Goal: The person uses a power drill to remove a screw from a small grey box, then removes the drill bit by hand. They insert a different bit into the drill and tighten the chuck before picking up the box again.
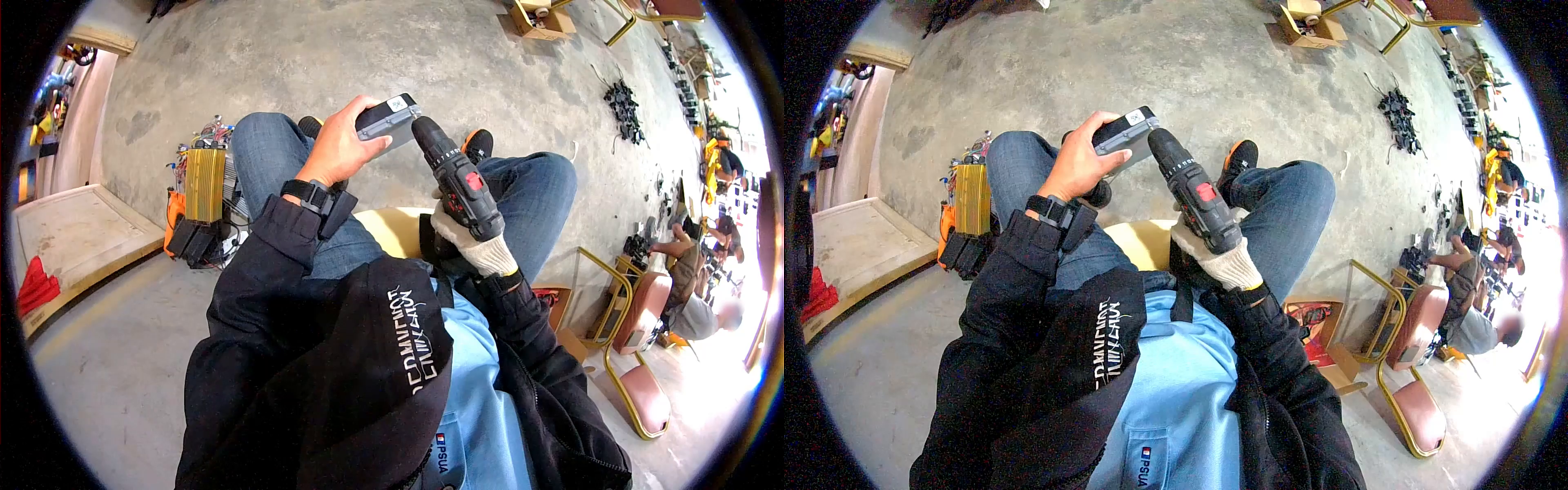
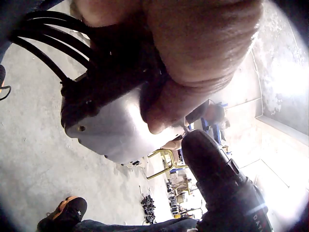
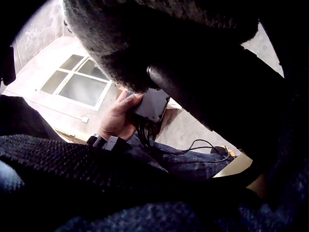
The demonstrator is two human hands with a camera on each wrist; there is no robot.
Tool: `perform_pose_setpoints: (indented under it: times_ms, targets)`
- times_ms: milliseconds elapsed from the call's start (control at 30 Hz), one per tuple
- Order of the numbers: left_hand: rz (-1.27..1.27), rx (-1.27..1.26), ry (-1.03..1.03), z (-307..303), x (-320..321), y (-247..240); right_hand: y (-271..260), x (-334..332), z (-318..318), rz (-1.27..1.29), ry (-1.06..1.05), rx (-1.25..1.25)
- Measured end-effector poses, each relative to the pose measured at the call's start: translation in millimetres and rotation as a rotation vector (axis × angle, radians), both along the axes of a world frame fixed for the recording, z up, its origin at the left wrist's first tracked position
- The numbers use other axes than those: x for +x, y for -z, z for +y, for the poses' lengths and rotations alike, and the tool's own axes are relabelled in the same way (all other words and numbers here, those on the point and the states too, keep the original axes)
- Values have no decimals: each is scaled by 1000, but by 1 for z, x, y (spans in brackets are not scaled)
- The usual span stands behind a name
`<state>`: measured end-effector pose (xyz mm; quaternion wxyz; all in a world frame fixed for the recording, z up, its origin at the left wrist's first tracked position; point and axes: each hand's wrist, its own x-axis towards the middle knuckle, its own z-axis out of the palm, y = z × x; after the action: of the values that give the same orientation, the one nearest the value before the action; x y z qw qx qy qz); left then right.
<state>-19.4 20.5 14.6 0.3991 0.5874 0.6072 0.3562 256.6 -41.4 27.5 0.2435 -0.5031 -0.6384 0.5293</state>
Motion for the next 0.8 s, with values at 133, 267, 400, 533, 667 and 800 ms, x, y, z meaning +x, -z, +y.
perform_pose_setpoints:
  times_ms: [133, 267, 400, 533, 667, 800]
  targets:
    - [-5, 6, -1, 0, 0, 0, -1, -1, -1, 33, 12, -6]
    - [-7, 7, 2, 0, 0, 0, 2, 0, -2, 52, 32, -39]
    - [-13, 4, -2, 0, 0, 2, -3, -2, -1, 45, 37, -57]
    - [-14, 13, -1, 0, 0, 1, 3, 0, -1, 41, 33, -41]
    - [9, 54, 16, 0, -1, 3, 7, 2, -2, 48, 40, -74]
    - [-6, 7, -6, 1, 1, 0, -1, -1, 0, 56, 24, -50]
